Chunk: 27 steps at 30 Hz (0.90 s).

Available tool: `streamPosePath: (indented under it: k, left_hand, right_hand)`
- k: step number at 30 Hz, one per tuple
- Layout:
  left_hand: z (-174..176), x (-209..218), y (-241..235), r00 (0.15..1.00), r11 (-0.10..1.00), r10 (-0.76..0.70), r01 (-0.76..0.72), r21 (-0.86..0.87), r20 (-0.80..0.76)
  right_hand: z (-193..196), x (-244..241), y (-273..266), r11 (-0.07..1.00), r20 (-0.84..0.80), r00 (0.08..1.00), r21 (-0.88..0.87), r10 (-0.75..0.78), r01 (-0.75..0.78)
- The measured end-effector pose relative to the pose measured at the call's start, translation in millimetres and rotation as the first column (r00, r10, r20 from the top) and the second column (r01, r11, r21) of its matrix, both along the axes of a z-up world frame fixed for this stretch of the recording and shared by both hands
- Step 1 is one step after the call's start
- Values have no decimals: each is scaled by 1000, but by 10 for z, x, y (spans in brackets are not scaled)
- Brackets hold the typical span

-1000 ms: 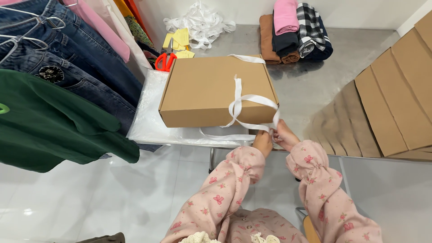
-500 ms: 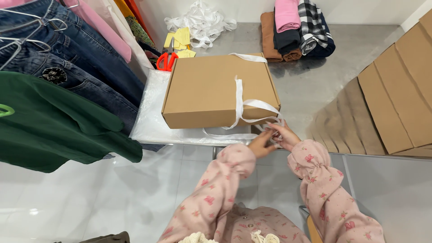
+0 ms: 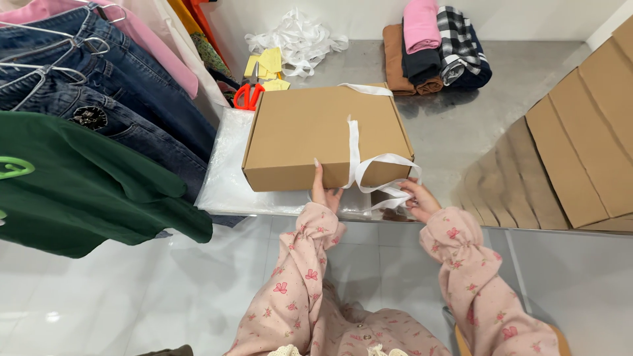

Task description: The person places a folded pink garment into a clear plastic bag and sets it aside. They then smooth out a sheet of bubble wrap on the table. Next, they untie a white ribbon from a cardboard box, open the box, and remove a plastic-wrapped item before closing the box again.

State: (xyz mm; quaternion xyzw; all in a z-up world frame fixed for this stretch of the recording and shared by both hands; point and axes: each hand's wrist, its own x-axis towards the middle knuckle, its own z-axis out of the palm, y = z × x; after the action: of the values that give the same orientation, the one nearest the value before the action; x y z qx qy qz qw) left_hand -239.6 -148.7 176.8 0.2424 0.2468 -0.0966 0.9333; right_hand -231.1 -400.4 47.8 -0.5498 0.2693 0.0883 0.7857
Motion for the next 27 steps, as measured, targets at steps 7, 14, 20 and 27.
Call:
streamPosePath:
  k: [7,14,20,27]
  left_hand:
    - [519,-47,-125,995,998,32,-27,52,-99]
    - [66,98,-202,973,982,54,-12,186,-223]
    - [565,-55,-145,956,980,16,43,195,-294]
    - [413,15,-50,939,962,-11,104,252,-344]
  right_hand:
    - [76,-187,785,992,48,999,-129,18,-12]
    - [85,347,1144,840,213,957,-540,197,-53]
    - [-315,502,892,799,106,955,-576,279,-170]
    - [-941,428,-719,873,-63,991,-469,116,-132]
